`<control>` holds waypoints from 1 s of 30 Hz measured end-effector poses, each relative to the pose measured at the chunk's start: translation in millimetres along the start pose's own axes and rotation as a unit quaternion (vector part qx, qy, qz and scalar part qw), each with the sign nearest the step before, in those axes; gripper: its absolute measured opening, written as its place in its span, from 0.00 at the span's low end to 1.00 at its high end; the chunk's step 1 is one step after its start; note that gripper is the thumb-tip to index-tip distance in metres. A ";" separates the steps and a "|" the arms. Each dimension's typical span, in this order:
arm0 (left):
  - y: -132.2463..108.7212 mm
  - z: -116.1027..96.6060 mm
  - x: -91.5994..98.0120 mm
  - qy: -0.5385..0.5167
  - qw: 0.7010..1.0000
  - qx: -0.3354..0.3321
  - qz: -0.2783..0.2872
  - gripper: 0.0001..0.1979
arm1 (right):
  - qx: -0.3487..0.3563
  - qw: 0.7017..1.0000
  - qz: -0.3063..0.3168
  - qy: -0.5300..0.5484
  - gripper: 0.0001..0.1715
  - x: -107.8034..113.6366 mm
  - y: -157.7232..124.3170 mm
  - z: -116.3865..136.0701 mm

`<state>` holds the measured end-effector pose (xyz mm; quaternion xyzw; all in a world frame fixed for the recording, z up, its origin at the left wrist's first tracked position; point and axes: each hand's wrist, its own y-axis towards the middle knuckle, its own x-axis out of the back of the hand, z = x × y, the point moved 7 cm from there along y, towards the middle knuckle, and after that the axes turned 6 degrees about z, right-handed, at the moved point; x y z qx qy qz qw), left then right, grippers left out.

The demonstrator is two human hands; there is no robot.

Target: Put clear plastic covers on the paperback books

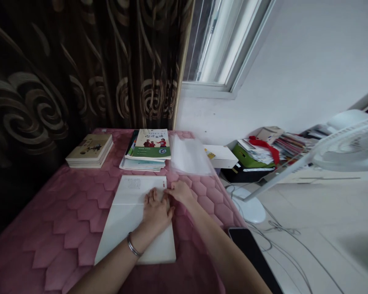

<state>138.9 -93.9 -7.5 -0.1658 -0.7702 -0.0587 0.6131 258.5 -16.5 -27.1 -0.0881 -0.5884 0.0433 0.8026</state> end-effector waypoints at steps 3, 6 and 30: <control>-0.2 -0.5 1.3 -0.001 1.000 -0.002 -0.005 0.31 | -0.020 1.000 -0.010 -0.003 0.19 5.8 2.2 1.4; -0.4 -0.3 1.0 -0.003 1.000 -0.001 0.009 0.30 | -0.060 0.998 -0.030 -0.005 0.21 15.9 17.2 6.7; -2.3 0.3 2.2 -0.011 1.000 -0.015 -0.022 0.31 | -0.099 0.994 -0.045 -0.003 0.28 11.9 29.0 8.2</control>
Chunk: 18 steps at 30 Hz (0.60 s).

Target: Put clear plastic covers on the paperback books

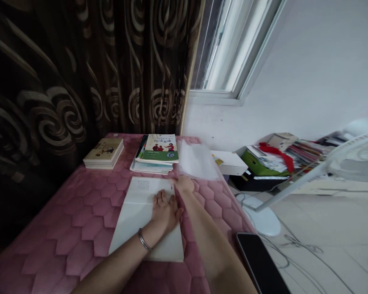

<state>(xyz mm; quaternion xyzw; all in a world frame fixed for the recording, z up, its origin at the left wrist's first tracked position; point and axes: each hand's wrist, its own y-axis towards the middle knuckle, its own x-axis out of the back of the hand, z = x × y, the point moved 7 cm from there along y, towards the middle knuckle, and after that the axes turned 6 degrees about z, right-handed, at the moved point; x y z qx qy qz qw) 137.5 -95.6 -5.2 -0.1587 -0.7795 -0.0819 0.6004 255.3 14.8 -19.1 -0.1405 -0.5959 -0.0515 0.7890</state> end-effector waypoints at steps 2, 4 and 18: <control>-8.3 1.5 1.7 0.000 1.000 -0.013 0.013 0.33 | -0.006 1.000 0.003 0.001 0.29 -1.1 -0.3 0.8; -26.2 5.7 1.1 0.003 0.998 -0.051 0.025 0.36 | -0.006 1.000 0.004 0.001 0.28 -1.0 -3.3 1.5; -144.7 54.0 -11.3 0.210 0.945 -0.231 -0.099 0.27 | 0.068 0.998 -0.007 0.017 0.21 8.8 -8.8 17.9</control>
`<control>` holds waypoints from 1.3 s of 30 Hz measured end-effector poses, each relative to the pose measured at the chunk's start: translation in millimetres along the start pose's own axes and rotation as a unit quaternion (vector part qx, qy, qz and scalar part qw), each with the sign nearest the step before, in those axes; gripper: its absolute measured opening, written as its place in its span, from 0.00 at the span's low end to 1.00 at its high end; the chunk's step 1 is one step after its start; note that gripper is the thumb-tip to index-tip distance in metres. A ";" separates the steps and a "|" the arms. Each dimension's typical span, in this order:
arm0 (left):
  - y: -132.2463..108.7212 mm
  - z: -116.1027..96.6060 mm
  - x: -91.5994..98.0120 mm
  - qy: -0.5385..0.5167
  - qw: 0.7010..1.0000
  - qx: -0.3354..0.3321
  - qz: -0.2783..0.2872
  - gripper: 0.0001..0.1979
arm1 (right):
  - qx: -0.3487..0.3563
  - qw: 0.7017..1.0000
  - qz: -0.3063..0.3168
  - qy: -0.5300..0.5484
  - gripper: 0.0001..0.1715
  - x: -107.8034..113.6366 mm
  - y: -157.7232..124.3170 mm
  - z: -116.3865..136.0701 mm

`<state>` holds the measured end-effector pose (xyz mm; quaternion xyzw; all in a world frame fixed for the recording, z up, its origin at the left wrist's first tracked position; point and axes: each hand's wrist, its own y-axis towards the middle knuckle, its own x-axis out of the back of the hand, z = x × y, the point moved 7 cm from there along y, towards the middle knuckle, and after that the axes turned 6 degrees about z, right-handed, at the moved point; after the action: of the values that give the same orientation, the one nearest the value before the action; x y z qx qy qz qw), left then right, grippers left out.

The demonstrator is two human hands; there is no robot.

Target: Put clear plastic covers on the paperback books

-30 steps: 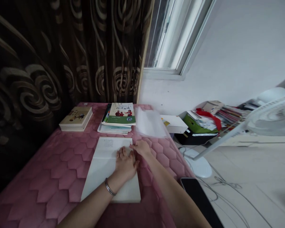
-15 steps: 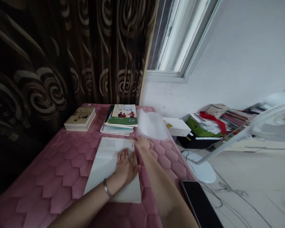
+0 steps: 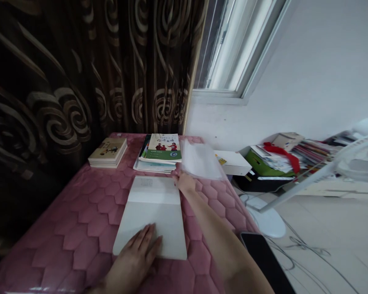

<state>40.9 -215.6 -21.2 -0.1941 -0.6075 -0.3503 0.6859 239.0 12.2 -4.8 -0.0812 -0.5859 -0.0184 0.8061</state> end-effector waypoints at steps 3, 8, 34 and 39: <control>11.2 -1.6 4.4 0.030 0.998 -0.047 0.014 0.21 | 0.083 0.997 0.005 0.004 0.19 5.3 -1.3 25.6; 15.5 -17.5 9.5 0.084 0.992 -0.091 0.004 0.20 | 0.138 0.989 0.061 -0.007 0.19 -0.1 5.8 53.7; 7.3 156.4 43.0 -0.133 0.970 0.054 -0.198 0.12 | 0.075 0.935 0.104 0.331 0.20 14.5 -90.8 -36.7; 9.5 167.2 8.8 -0.206 0.966 0.042 -0.153 0.13 | 0.024 0.877 0.057 0.476 0.21 -26.6 -119.2 -62.5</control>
<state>-68.8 -95.6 20.0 -0.1378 -0.7722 -0.3783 0.4915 274.7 -116.6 -35.8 -0.0765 -0.1258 0.0058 0.9891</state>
